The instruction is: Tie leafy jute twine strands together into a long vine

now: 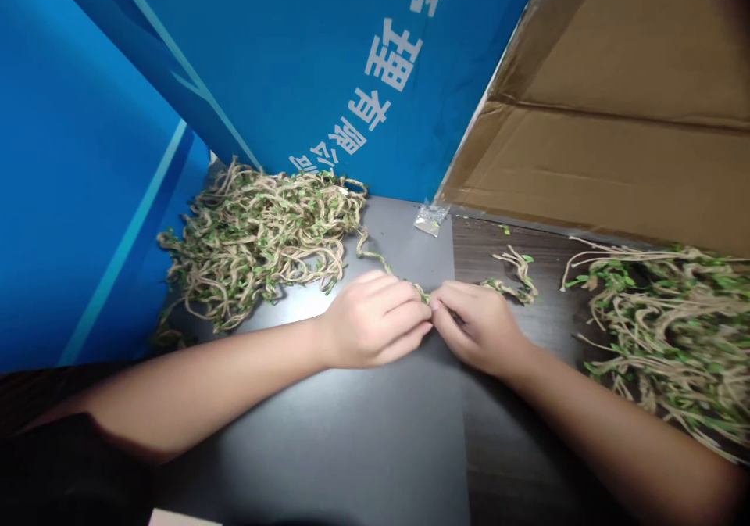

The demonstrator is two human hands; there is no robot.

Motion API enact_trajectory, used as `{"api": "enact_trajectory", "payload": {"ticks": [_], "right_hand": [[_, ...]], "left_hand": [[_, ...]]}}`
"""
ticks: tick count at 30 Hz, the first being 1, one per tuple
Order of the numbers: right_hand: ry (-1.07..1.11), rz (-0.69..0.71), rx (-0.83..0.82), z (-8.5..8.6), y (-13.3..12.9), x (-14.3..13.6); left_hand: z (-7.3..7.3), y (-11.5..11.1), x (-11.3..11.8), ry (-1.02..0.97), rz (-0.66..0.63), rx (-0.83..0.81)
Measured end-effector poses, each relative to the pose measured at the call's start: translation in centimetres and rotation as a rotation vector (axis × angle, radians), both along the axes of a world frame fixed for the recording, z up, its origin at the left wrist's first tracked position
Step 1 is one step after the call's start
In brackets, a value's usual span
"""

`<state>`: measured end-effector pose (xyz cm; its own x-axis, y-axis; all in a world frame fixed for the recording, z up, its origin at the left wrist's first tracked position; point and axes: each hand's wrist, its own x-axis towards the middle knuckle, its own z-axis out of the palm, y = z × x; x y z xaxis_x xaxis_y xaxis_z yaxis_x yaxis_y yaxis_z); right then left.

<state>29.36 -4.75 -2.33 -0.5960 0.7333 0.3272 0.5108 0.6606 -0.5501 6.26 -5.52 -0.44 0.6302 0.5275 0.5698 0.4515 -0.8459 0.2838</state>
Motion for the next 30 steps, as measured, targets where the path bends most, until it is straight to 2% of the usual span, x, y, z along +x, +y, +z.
{"api": "enact_trajectory", "payload": {"ticks": [4,8,13,22,30], "right_hand": [[0.015,0.055,-0.030,0.39,0.14,0.01],[-0.013,0.108,-0.041,0.56,0.19,0.04],[-0.006,0.111,-0.047,0.43,0.14,0.04],[0.001,0.138,-0.056,0.51,0.22,0.08],[-0.045,0.122,-0.035,0.63,0.17,-0.03]], "left_hand": [[-0.42,0.78,0.16,0.031,0.077,-0.110],[-0.41,0.94,0.02,0.014,0.093,-0.157],[-0.37,0.76,0.12,0.000,0.091,-0.201],[-0.44,0.88,0.14,-0.002,0.075,-0.248],[-0.47,0.85,0.14,0.028,0.067,-0.226]]}}
